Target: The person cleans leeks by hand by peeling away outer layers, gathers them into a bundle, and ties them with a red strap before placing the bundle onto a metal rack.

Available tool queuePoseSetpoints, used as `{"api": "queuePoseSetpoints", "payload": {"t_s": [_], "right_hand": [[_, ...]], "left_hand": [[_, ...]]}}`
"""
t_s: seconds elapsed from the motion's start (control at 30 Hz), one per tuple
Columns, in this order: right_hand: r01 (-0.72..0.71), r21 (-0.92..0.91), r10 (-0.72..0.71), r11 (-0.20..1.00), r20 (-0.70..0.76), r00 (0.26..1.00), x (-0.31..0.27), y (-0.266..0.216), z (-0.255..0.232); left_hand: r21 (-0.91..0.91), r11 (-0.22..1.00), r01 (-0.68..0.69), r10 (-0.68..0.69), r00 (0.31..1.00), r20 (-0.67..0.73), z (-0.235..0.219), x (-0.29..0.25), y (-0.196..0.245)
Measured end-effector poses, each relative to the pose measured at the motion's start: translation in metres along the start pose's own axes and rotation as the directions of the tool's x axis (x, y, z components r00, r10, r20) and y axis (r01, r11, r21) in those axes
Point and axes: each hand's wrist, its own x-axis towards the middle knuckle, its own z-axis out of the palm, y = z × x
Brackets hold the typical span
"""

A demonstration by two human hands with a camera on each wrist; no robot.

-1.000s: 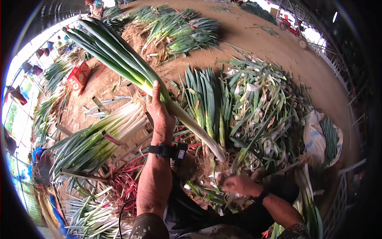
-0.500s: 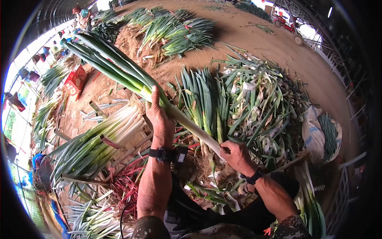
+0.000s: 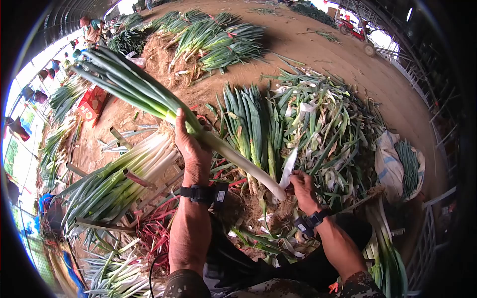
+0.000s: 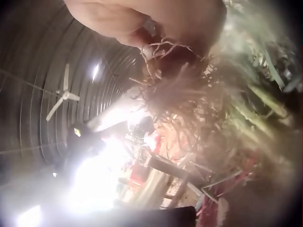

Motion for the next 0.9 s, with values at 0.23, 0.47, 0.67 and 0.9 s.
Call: {"api": "queuePoseSetpoints", "payload": {"t_s": [0.23,0.47,0.67,0.9], "right_hand": [[-0.211,0.612,0.102,0.762,0.208,0.973,-0.022,-0.012,-0.017],[0.272,-0.678,-0.111,0.682,0.272,0.956,-0.027,-0.009,-0.054],[0.665,-0.596,-0.478,0.449,0.469,0.743,-0.049,-0.079,0.018],[0.641,-0.670,-0.483,0.375,0.449,0.752,-0.022,-0.037,0.019]], "left_hand": [[-0.043,0.999,-0.024,0.020,0.995,-0.100,-0.016,0.014,0.015],[0.045,0.998,-0.034,0.040,0.988,-0.147,-0.029,0.016,0.026],[0.219,0.967,-0.128,0.155,0.982,-0.109,-0.019,0.002,0.018],[0.283,0.940,-0.192,0.183,0.981,0.058,-0.026,0.003,0.009]]}}
